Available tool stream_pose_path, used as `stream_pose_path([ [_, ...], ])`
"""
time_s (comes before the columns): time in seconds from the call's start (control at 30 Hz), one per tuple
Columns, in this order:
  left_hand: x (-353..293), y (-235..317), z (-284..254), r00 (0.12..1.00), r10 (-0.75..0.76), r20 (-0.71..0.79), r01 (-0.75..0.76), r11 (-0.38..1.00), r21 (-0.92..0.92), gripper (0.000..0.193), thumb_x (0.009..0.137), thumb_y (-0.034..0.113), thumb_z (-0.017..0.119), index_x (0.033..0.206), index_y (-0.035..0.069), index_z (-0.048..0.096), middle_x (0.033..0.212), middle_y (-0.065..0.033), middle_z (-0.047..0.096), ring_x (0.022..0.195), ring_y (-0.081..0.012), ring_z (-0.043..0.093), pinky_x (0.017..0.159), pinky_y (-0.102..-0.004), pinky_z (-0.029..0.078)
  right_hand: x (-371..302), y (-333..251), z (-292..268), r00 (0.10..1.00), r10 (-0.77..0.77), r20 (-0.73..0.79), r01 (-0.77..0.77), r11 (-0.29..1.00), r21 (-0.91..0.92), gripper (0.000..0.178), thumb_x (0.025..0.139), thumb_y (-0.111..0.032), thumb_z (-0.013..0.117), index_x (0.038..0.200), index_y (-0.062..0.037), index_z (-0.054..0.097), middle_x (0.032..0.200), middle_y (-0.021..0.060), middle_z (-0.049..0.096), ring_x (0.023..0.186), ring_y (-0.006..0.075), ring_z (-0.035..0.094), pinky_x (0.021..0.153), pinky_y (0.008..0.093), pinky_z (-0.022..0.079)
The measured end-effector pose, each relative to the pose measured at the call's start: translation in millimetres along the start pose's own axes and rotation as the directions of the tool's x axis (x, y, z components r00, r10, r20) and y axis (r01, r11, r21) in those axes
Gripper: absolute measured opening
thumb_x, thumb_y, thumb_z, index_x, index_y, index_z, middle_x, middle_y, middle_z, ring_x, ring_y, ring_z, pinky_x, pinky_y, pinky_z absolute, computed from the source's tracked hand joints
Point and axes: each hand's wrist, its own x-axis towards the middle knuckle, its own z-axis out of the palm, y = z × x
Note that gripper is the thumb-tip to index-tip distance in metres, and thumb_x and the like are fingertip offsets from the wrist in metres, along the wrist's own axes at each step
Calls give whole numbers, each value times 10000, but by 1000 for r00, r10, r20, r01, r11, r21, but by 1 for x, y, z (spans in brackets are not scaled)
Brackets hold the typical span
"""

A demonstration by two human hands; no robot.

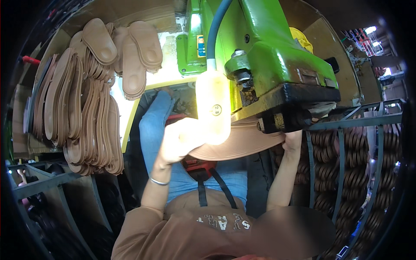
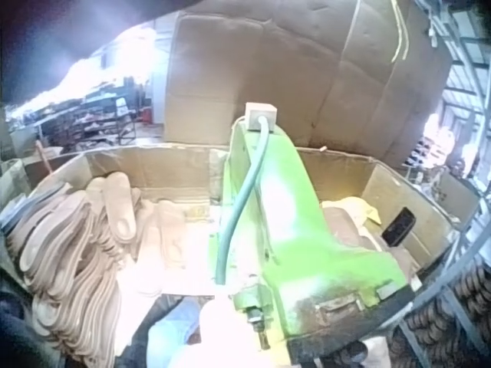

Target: Preparing and stacking shoe soles using a finishing machine.

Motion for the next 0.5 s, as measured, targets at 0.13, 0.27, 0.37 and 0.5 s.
stream_pose_path([
  [0.13, -10, 8, -42, 995, -17, -98, 16, 1000, -14, 328, 683, 9, 725, 987, -61, 626, 944, -122, 656, 880, -173, 620, 806, -293, 487, -6, 10, 29, 982, 109, 154, -108, 994, -17, 207, 779, 23, 628, 979, 34, 575, 886, 59, 608, 669, 103, 590, 544, 211, 473],
  [0.27, -30, 9, -72, 974, -54, -219, 42, 997, -60, 370, 672, 21, 717, 1013, -62, 601, 949, -124, 648, 876, -167, 610, 806, -275, 470, -23, 20, 67, 992, 13, 127, -13, 1000, -5, 402, 766, -60, 725, 1118, 26, 550, 966, 81, 628, 857, 164, 609, 767, 288, 502],
  [0.37, -56, -5, -86, 955, -105, -278, 71, 989, -130, 272, 698, 57, 722, 900, -2, 550, 840, -60, 613, 772, -100, 563, 725, -234, 442, -24, 25, 83, 974, 38, 222, 5, 982, -188, 460, 725, -39, 752, 1130, 47, 553, 1040, 99, 632, 945, 164, 601, 863, 284, 467],
  [0.5, -97, -31, -90, 950, -235, -205, 220, 971, -95, 329, 693, 93, 776, 716, 90, 448, 704, 24, 554, 648, -21, 485, 552, -189, 387, -25, -2, 116, 959, 161, 232, -183, 980, 78, 394, 695, 9, 747, 1057, 39, 594, 1008, 92, 647, 925, 139, 608, 832, 264, 479],
])
